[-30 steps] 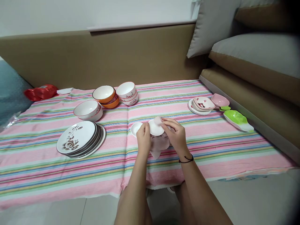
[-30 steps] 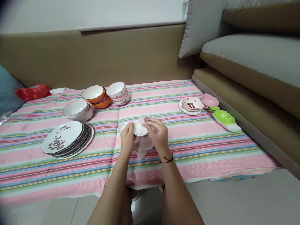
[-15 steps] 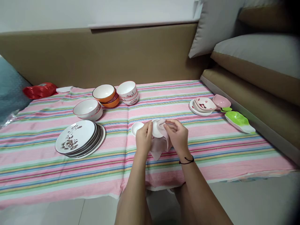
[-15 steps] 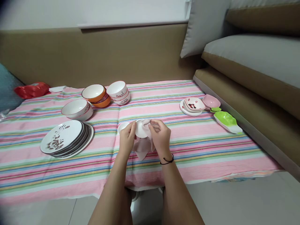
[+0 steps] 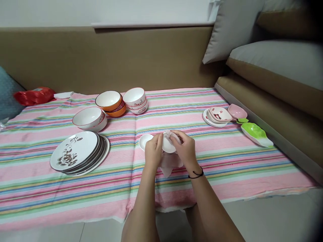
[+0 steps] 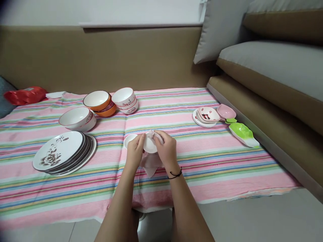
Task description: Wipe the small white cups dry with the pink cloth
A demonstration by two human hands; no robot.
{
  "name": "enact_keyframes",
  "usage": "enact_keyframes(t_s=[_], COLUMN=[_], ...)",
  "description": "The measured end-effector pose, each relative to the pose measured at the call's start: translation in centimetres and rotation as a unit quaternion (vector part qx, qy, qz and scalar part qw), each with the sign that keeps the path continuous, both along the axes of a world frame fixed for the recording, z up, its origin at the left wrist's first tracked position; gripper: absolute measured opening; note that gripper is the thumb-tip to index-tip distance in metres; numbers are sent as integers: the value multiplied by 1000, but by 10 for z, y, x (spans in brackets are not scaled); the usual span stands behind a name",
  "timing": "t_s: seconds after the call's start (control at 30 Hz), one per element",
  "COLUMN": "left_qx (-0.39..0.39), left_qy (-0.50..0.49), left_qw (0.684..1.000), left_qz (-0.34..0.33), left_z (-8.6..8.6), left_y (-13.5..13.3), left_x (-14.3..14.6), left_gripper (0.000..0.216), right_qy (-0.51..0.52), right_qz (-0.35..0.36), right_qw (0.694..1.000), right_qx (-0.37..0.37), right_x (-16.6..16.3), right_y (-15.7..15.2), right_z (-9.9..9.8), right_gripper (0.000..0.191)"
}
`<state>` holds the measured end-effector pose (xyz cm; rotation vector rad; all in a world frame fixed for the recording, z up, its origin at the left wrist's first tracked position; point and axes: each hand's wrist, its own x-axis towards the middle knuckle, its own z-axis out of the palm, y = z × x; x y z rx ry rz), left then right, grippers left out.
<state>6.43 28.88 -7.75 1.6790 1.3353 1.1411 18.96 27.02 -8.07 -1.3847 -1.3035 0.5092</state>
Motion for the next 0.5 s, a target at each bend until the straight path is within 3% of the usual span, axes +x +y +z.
enact_keyframes(t_s=[0.17,0.27,0.37,0.5], left_qx=[23,30,29,18], left_qy=[-4,-9,1,20], left_qw=[999,999,999,1000], left_qz=[29,28,21,-4], left_z=[2,4,4,4], left_y=[3,3,4,5], left_x=[-4,-5,-10,-19], left_gripper=[34,33,34,37], right_qy=[-42,-57,-77,-90], right_qz=[-20,-14,11,78], right_qw=[998,998,993,989], right_qx=[-53,9,85,87], right_x=[-2,-6,-10,-16], right_y=[-1,1,3,5], right_z=[1,3,4,0], right_gripper=[23,20,28,37])
